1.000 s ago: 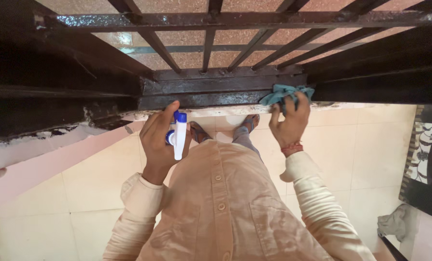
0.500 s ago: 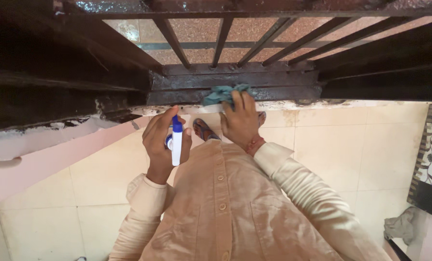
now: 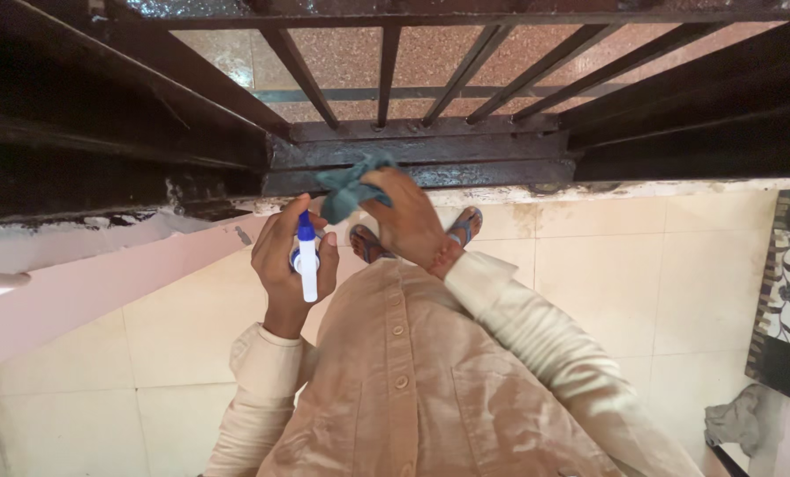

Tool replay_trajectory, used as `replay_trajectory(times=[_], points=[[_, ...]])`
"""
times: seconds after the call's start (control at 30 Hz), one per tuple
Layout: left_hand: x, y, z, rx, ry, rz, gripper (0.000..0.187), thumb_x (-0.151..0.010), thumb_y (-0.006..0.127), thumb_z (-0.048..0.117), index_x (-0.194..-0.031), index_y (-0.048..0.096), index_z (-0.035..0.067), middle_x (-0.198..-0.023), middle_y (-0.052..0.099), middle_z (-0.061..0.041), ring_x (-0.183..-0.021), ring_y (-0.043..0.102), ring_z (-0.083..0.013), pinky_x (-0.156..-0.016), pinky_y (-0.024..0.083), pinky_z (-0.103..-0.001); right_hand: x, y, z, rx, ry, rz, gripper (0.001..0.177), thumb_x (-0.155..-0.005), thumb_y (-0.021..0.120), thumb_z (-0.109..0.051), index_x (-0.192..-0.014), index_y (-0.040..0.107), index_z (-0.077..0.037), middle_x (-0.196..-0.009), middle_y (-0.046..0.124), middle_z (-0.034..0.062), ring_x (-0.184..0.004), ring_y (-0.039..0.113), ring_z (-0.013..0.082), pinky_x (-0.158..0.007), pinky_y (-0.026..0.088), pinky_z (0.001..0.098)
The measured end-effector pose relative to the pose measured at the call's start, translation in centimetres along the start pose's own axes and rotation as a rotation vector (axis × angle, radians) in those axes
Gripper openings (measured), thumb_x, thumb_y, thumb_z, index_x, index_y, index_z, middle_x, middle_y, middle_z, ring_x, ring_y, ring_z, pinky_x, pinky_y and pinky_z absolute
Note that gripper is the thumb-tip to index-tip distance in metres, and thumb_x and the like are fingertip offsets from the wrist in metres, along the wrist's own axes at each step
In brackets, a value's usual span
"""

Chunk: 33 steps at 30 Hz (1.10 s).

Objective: The person cleans a metal gate by spraying liquid from a bottle onto the bars and wiping the metal surfaces with a blue cloth.

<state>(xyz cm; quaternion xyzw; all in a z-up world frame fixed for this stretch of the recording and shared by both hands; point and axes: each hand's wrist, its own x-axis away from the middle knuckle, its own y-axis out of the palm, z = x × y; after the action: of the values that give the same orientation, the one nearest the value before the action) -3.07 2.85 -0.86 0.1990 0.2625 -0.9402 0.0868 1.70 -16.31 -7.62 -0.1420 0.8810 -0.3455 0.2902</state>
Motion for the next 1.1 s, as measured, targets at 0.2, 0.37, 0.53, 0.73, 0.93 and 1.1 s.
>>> replay_trajectory(times=[0.2, 0.37, 0.53, 0.73, 0.93, 1.1], points=[[0.0, 0.1, 0.1, 0.002, -0.017, 0.002, 0.049, -0.088, 0.073, 0.003, -0.135, 0.060, -0.003, -0.096, 0.069, -0.013, -0.088, 0.068, -0.0248, -0.082, 0.055, -0.034, 3.0, -4.8, 2.9, 0.209, 0.050, 0.238, 0.027, -0.076, 0.071, 0.007, -0.102, 0.068, -0.003, -0.128, 0.063, 0.0135, -0.120, 0.062, 0.0366, -0.100, 0.050, 0.0500], [-0.3, 0.5, 0.3, -0.008, -0.008, -0.005, 0.049, -0.087, 0.075, 0.002, -0.134, 0.061, -0.003, -0.095, 0.069, -0.013, -0.086, 0.067, -0.0252, -0.080, 0.055, -0.034, 5.0, -7.6, 6.3, 0.300, 0.302, 0.227, 0.032, -0.084, 0.065, 0.006, -0.116, 0.068, 0.001, -0.138, 0.059, 0.0208, -0.129, 0.058, 0.0439, -0.109, 0.050, 0.0520], [-0.9, 0.7, 1.2, -0.029, 0.015, -0.032, 0.049, -0.086, 0.074, 0.000, -0.133, 0.062, -0.003, -0.096, 0.069, -0.014, -0.088, 0.069, -0.0273, -0.082, 0.056, -0.035, 6.7, -6.1, 6.3, 0.349, 0.310, 0.023, 0.045, -0.088, 0.074, -0.016, -0.126, 0.064, 0.006, -0.153, 0.041, 0.0297, -0.141, 0.039, 0.0539, -0.119, 0.035, 0.0582], [-1.9, 1.3, 1.7, -0.123, 0.132, -0.109, 0.052, -0.079, 0.073, 0.001, -0.130, 0.065, -0.002, -0.095, 0.069, -0.016, -0.086, 0.068, -0.0312, -0.080, 0.055, -0.038, 6.4, -6.3, 6.8, 0.385, 0.352, -0.051, 0.047, -0.088, 0.074, -0.027, -0.122, 0.062, 0.004, -0.155, 0.039, 0.0316, -0.146, 0.035, 0.0524, -0.122, 0.026, 0.0610], [-0.8, 2.6, 1.2, -0.176, 0.066, -0.295, 0.059, -0.077, 0.080, 0.010, -0.134, 0.064, 0.002, -0.083, 0.066, -0.010, -0.078, 0.066, -0.0296, -0.074, 0.054, -0.040, 7.0, -8.3, 9.3, 0.423, 0.461, -0.013, 0.054, -0.100, 0.072, -0.030, -0.137, 0.059, 0.008, -0.150, 0.044, 0.0350, -0.141, 0.038, 0.0558, -0.122, 0.028, 0.0607], [-0.4, 4.5, 0.6, -0.138, -0.068, -0.358, 0.064, -0.073, 0.076, 0.012, -0.136, 0.061, 0.009, -0.089, 0.070, -0.013, -0.083, 0.069, -0.0342, -0.075, 0.056, -0.042, 6.3, -7.2, 8.3, 0.414, 0.379, 0.008, 0.064, -0.092, 0.076, -0.036, -0.134, 0.060, 0.010, -0.145, 0.044, 0.0367, -0.138, 0.037, 0.0596, -0.119, 0.030, 0.0603]])
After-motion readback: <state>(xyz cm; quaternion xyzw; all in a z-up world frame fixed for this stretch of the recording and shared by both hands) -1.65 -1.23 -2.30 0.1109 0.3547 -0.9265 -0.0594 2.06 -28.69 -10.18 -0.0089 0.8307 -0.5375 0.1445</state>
